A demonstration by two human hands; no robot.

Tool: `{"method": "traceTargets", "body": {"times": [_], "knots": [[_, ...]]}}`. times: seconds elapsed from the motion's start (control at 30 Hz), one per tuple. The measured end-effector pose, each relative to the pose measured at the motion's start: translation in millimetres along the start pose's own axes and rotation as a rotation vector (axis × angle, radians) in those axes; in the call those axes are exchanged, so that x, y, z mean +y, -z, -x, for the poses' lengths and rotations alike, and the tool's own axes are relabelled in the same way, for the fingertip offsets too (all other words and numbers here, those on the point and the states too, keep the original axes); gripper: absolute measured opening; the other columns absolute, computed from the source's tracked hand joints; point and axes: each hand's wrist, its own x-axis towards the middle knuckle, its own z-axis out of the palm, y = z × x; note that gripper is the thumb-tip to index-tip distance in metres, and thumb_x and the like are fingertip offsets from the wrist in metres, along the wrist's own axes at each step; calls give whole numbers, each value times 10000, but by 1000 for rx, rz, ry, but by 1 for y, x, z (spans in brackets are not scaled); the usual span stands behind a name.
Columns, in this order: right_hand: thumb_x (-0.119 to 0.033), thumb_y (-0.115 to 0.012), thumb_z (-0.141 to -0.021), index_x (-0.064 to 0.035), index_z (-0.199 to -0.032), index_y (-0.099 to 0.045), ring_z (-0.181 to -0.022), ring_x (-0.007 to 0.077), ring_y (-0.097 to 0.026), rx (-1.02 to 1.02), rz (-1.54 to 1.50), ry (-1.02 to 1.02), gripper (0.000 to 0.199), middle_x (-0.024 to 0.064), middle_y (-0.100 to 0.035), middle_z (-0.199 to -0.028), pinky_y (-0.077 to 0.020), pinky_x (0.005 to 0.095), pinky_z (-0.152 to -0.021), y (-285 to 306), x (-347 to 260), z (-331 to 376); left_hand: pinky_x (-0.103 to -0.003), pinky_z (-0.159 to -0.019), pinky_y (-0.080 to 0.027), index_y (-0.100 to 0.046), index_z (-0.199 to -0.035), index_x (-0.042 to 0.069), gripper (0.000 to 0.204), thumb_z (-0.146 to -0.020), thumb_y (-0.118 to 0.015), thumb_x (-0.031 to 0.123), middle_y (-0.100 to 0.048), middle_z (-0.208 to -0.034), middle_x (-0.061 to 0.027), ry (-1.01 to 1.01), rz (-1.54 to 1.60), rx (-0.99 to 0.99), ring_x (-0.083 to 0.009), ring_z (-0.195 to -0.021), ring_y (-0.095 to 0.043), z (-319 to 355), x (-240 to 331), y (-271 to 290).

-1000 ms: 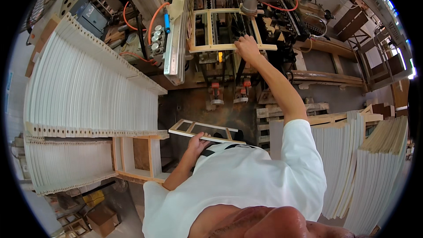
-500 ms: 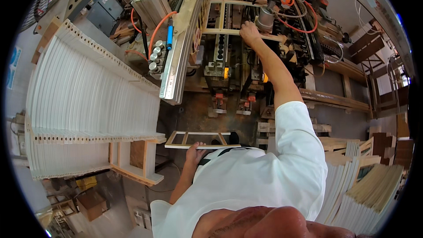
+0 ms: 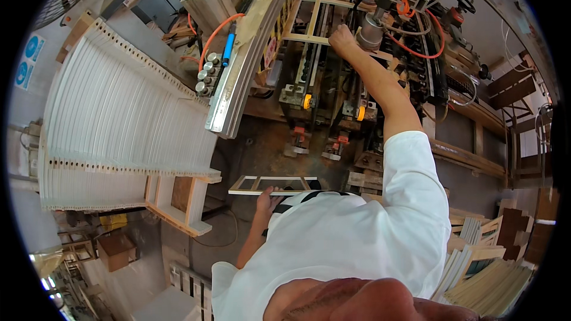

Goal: The person repeatedly picks up wooden chair frames from a stack and places them onto a machine jig. They align the frames on the jig and then remove them to place them back on the stack, repeating this cycle continuously.

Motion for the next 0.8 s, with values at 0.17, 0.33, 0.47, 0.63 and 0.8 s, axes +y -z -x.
{"method": "traceTargets", "body": {"times": [0.17, 0.33, 0.47, 0.63, 0.8], "knots": [[-193, -640, -812, -173, -853, -714, -947, 211, -530, 29, 9, -29, 87, 0, -642, -860, -348, 346, -814, 23, -2, 7, -527, -1008, -397, -555, -1008, 32, 146, -913, -556, 143, -607, -987, -105, -35, 22, -19, -299, -1061, -577, -2, -11, 1], [-197, -649, -820, -193, -883, -713, -977, 199, -501, 41, 12, -32, 89, -24, -642, -884, -323, 341, -831, 28, 5, 14, -504, -1017, -405, -568, -984, 30, 135, -927, -544, 150, -613, -982, -95, -80, 0, -7, -284, -1063, -582, 16, -16, -4], [-194, -650, -812, -197, -892, -703, -986, 207, -498, 104, -35, -58, 96, 21, -635, -944, -315, 356, -846, 26, 4, 17, -475, -1031, -407, -579, -962, 40, 136, -953, -518, 161, -620, -984, -67, -128, 27, -39, -254, -1081, -580, 37, -17, 3], [-178, -663, -766, -141, -826, -708, -958, 247, -488, 150, -49, -42, 83, 59, -593, -885, -332, 373, -834, 21, 7, 14, -488, -1032, -379, -573, -949, 38, 85, -938, -536, 114, -601, -1011, -89, -194, 183, -89, -268, -1063, -561, 69, -15, 7], [-169, -634, -802, -160, -920, -727, -1016, 242, -506, 83, 18, -67, 150, 43, -643, -959, -335, 376, -854, 28, 1, 17, -494, -1016, -404, -562, -955, 31, 61, -927, -551, 83, -599, -1018, -105, -231, 232, -65, -282, -1067, -564, 96, -16, 10]]}}
